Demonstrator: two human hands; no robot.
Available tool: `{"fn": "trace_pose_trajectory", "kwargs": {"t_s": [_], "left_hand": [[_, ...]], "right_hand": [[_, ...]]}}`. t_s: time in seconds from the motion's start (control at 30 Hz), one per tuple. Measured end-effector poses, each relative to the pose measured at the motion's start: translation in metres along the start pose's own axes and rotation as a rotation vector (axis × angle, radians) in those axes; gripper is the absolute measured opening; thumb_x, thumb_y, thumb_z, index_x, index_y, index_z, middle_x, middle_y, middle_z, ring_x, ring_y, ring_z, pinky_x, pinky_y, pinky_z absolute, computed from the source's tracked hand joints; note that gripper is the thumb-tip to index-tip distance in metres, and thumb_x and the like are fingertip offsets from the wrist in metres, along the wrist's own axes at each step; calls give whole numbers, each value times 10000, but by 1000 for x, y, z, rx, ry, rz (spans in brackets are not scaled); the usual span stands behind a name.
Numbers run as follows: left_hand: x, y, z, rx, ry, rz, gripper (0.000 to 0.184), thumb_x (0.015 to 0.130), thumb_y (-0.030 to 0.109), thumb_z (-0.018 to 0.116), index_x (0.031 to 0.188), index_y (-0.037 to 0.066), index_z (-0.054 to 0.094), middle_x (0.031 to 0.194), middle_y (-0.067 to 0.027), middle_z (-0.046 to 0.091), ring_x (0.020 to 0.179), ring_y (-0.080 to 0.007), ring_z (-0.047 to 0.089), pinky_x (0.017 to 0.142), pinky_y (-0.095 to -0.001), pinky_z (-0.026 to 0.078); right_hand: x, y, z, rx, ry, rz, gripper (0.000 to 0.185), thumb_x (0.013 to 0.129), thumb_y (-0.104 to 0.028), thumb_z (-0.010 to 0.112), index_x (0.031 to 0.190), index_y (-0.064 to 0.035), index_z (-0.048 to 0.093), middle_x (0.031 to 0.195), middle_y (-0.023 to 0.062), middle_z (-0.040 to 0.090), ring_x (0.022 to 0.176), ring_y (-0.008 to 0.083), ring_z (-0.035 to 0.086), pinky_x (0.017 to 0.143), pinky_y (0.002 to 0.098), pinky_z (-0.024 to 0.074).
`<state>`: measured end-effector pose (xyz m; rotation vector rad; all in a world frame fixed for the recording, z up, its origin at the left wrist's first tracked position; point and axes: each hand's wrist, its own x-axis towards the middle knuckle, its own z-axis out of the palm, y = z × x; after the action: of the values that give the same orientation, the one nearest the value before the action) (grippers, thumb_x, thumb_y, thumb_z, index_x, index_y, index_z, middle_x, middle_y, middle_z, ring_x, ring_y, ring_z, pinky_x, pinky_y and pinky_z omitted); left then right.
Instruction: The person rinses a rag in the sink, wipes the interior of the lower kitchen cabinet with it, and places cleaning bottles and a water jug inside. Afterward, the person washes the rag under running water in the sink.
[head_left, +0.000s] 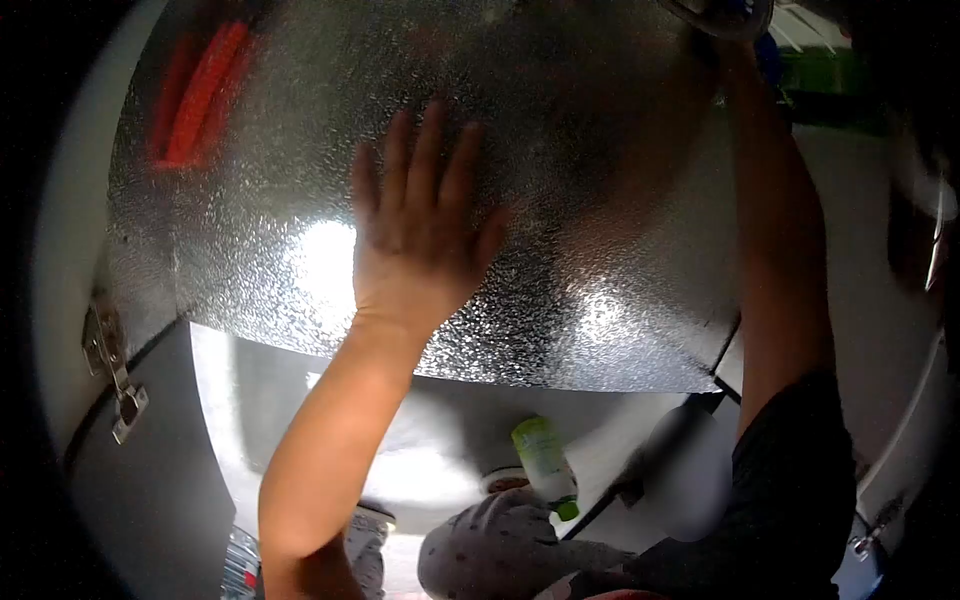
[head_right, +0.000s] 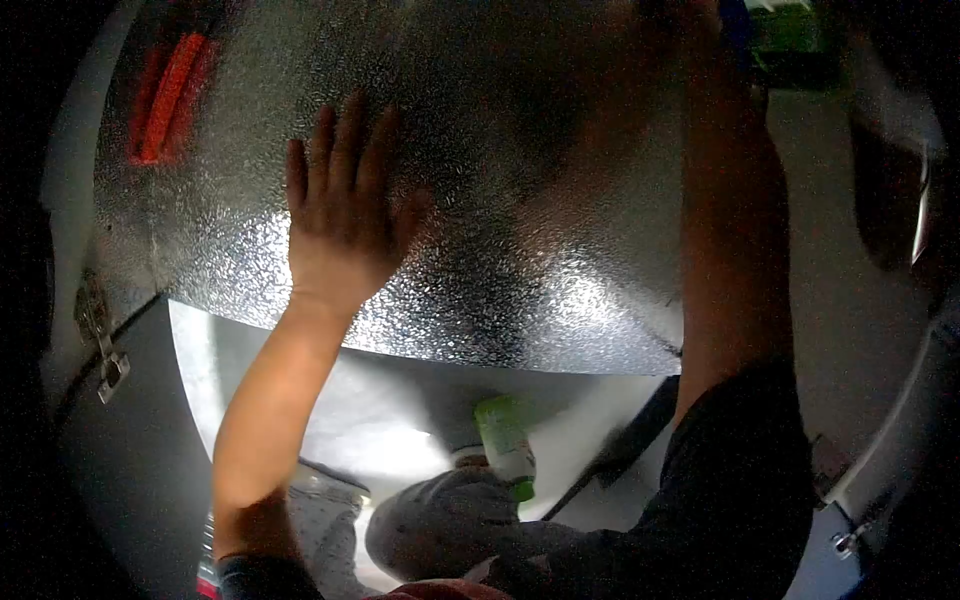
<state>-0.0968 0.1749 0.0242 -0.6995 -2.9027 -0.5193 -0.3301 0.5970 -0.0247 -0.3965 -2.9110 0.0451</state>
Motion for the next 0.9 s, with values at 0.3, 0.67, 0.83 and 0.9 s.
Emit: {"fn": "trace_pose_trajectory", "kwargs": {"t_s": [0.3,0.67,0.83,0.9], "left_hand": [[-6,1,1,52,-67,-23,652,805,438,541,1353,160,321,1402,-99,291,1305,-298,245,1068,-505,157],[-6,1,0,-25,-19,-31,575,822,406,524,1319,154,380,1382,-104,330,1287,-286,290,1056,-488,200],[-4,3,-1,-6,-11,-14,574,827,387,529,1325,151,371,1379,-114,332,1278,-306,299,1048,-500,215],[-4,-2,-6,-15,-13,-29,581,831,364,533,1338,147,350,1379,-125,327,1272,-323,303,1047,-508,220]], "right_hand": [[-6,50,-2,-69,-133,-127,327,907,-233,399,1175,-60,467,1159,188,519,1085,314,482,862,437,411],[-7,7,4,-15,-123,-152,266,907,-188,408,1089,-37,527,1099,195,554,1035,310,511,813,429,436],[-21,63,-22,-87,-328,-116,247,907,-168,413,1050,-26,555,1072,198,570,1013,308,524,790,426,448],[-33,100,-32,-338,-491,-155,242,907,-160,414,1035,-22,566,1062,199,577,1003,308,529,782,425,453]]}}
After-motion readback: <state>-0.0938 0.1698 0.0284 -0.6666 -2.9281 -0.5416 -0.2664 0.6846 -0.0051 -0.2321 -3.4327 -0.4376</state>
